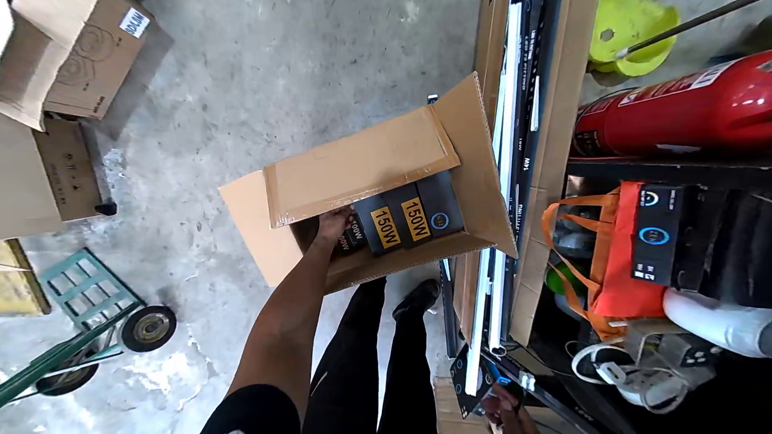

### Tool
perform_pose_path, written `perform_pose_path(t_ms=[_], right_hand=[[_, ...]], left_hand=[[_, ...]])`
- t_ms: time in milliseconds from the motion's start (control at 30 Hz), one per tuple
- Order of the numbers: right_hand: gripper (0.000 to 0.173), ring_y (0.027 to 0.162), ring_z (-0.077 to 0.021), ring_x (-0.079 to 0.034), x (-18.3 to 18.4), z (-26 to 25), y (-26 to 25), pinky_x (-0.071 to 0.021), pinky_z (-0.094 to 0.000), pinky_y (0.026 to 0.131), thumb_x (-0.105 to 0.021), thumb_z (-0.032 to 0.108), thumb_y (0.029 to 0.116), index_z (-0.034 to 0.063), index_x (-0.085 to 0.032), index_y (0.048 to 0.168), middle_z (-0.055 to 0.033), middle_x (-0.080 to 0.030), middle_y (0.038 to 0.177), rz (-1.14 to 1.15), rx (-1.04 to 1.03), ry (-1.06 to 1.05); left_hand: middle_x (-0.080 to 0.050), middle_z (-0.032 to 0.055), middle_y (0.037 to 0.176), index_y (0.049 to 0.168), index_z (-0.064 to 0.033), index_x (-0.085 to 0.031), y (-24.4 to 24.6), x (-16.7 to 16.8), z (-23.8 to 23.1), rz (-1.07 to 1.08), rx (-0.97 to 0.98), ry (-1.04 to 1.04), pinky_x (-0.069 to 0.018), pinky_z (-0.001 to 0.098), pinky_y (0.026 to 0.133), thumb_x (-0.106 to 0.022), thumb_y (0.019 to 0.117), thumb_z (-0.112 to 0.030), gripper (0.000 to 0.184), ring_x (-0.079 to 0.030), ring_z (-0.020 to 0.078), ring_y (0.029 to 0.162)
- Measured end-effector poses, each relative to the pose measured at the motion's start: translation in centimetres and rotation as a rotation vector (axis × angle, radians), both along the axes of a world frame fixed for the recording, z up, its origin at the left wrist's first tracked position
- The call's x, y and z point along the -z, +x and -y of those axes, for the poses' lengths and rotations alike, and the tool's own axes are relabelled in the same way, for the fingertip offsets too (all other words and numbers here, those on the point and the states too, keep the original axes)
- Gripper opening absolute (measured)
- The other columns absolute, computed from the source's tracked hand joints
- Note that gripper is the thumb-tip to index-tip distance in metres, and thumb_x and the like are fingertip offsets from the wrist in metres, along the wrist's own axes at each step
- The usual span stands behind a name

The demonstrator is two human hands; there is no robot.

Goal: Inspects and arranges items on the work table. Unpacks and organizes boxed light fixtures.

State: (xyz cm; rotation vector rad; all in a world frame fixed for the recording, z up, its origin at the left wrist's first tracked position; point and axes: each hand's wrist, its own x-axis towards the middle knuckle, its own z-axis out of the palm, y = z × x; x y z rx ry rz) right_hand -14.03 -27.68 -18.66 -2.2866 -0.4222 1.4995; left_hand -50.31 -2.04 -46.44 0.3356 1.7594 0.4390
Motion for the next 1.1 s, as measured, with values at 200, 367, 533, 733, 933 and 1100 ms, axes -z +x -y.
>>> perform_pose_path(t_ms=[200,367,533,733,933,1100], right_hand=[[0.034,0.084,-0.0037,-0.066,1.0,0.8,0.1,-0.0564,-0.0255,0.082,-0.039,0.013,0.1062,-0.0082,-0.059,0.124,0.0004,-0.069,0.09,0.009,-0.058,0.013],[0.033,0.085,-0.0055,-0.067,2.4,0.7,0.3,-0.0574,-0.028,0.083,-0.039,0.014,0.1068,-0.0055,-0.06,0.123,0.002,-0.07,0.09,-0.035,-0.044,0.081],[0.028,0.084,-0.0032,-0.069,3.7,1.2,1.6,-0.0583,-0.0255,0.084,-0.039,0.01,0.1064,-0.0026,-0.06,0.121,0.0063,-0.07,0.088,-0.061,-0.012,0.15],[0.033,0.08,-0.0082,-0.065,8.2,-0.1,3.2,-0.055,-0.0258,0.071,-0.039,0.014,0.1083,-0.0052,-0.06,0.126,-0.0018,-0.069,0.092,0.022,-0.079,0.264],[0.038,0.092,-0.01,-0.067,13.4,-8.1,2.8,-0.0584,-0.027,0.081,-0.058,0.021,0.1022,-0.0092,-0.063,0.124,-0.0133,-0.069,0.109,0.231,-0.282,0.683],[0.052,0.106,-0.029,-0.07,19.0,-14.6,0.9,-0.0615,-0.0459,0.084,-0.071,0.032,0.0939,0.0033,-0.063,0.137,-0.0203,-0.063,0.133,0.427,-0.683,0.709]], left_hand=[[-0.07,0.0182,0.118,0.129,-0.0039,-0.065,-0.3,0.3,-0.8,-0.186,0.205,0.036,-0.0561,0.0527,0.095,-0.075,0.0932,-0.031,0.046,-0.07,0.0302,0.105],[-0.074,0.0154,0.099,0.11,-0.0053,-0.072,0.7,0.3,-0.3,-0.292,0.203,0.153,-0.0577,0.0572,0.086,-0.073,0.0917,-0.027,0.028,-0.073,0.0303,0.09],[-0.074,0.015,0.105,0.113,-0.0086,-0.073,-1.6,2.0,2.4,-0.376,0.308,0.033,-0.0574,0.0577,0.089,-0.065,0.0953,-0.025,0.025,-0.073,0.0309,0.096],[-0.071,0.0175,0.11,0.132,-0.0039,-0.062,0.6,2.1,5.7,-0.397,0.054,0.256,-0.0584,0.0515,0.088,-0.058,0.1023,-0.042,0.048,-0.071,0.0284,0.094],[-0.035,0.022,0.161,0.164,-0.0099,-0.016,6.9,0.6,12.5,-0.374,0.708,0.386,-0.0441,0.0542,0.113,-0.061,0.079,-0.081,0.12,-0.046,0.0333,0.143],[-0.058,0.026,0.14,0.15,-0.0118,-0.051,8.6,2.9,16.5,-0.883,0.973,0.572,-0.0513,0.0608,0.095,-0.044,0.0561,-0.106,0.133,-0.064,0.0412,0.118]])
